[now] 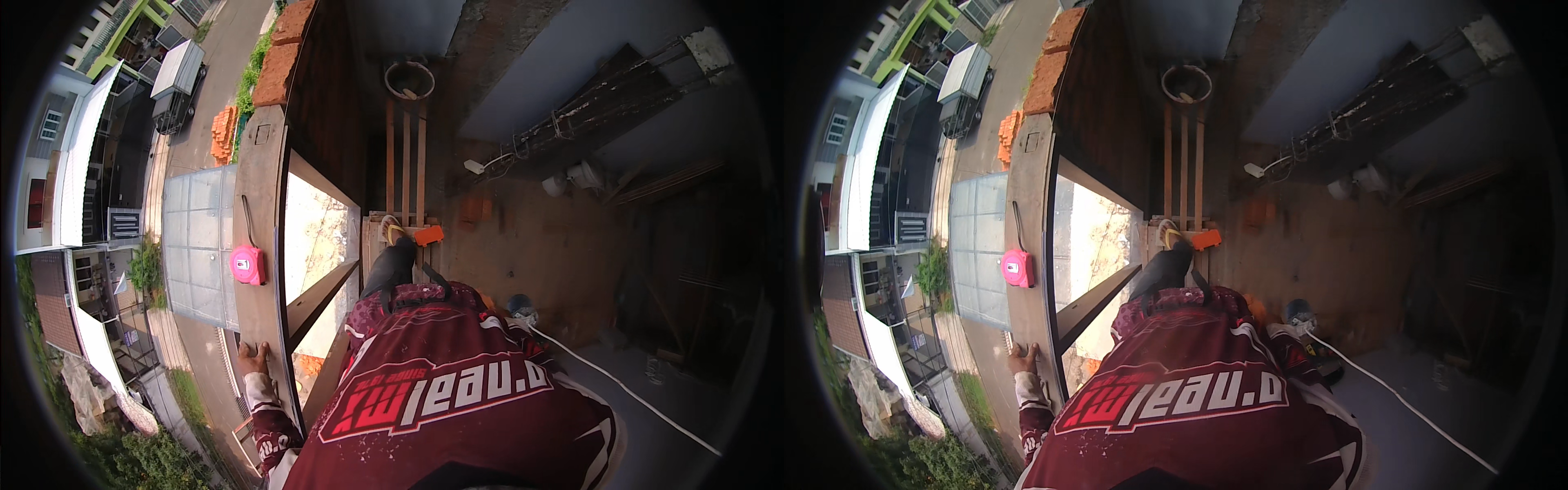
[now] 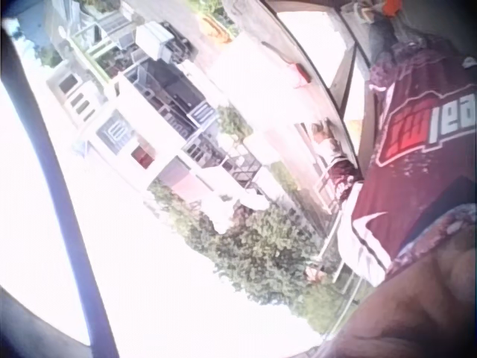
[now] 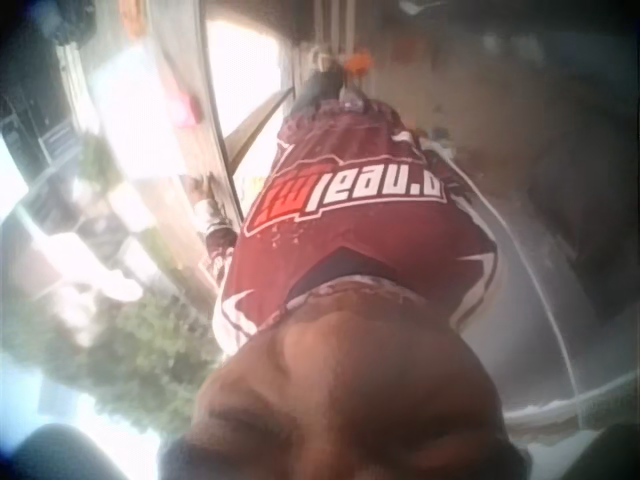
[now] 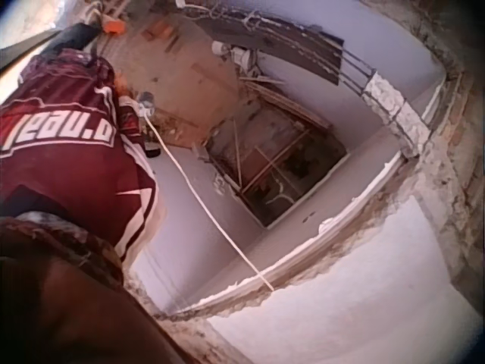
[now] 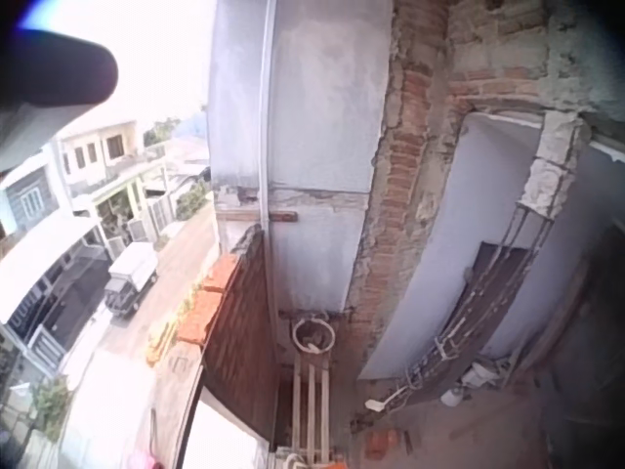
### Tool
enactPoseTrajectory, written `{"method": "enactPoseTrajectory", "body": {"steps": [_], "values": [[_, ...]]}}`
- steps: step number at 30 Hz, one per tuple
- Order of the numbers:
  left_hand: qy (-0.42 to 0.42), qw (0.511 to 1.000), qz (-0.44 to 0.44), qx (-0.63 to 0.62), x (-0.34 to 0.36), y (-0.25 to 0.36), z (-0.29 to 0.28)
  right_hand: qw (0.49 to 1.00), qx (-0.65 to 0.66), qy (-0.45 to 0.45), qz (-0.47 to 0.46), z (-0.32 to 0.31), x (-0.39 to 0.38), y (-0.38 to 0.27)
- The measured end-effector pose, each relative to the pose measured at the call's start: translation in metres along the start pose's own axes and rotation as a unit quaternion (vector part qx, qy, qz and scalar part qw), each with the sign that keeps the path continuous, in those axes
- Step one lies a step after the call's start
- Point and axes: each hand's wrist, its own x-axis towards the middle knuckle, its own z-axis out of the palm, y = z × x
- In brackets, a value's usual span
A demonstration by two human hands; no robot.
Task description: The person scoops mortar from a bucket with a trowel and spreads it along a brick wall. They place red bricks onto the mortar bed, tap them into alignment, and continue adding mortar between bricks. The person repeats this process to extend the wall.
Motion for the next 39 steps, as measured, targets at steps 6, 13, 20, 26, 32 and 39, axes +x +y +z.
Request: {"method": "enactPoseTrajectory", "body": {"steps": [6,13,20,26,32,39], "values": [[-0.007,0.998,-0.063,-0.008,-0.023,0.008,-0.009,0.998,-0.052,-0.007,0.023,-0.077,0.042,-0.038],[-0.023,0.997,-0.079,0.010,-0.036,0.002,-0.009,1.000,0.022,0.018,-0.003,-0.194,0.057,-0.096],[-0.008,0.997,-0.082,0.000,-0.034,0.000,-0.008,0.991,0.104,0.080,-0.019,-0.241,0.083,-0.110],[-0.048,0.992,-0.090,0.073,-0.023,0.007,-0.008,0.998,0.017,0.067,0.001,-0.260,0.151,-0.114],[-0.006,0.974,-0.201,0.102,-0.045,0.031,0.002,0.994,0.082,0.027,0.061,-0.325,0.156,-0.182],[0.387,0.902,-0.154,0.112,-0.038,0.182,0.055,0.959,0.198,0.128,-0.155,-0.414,0.242,-0.265]]}}
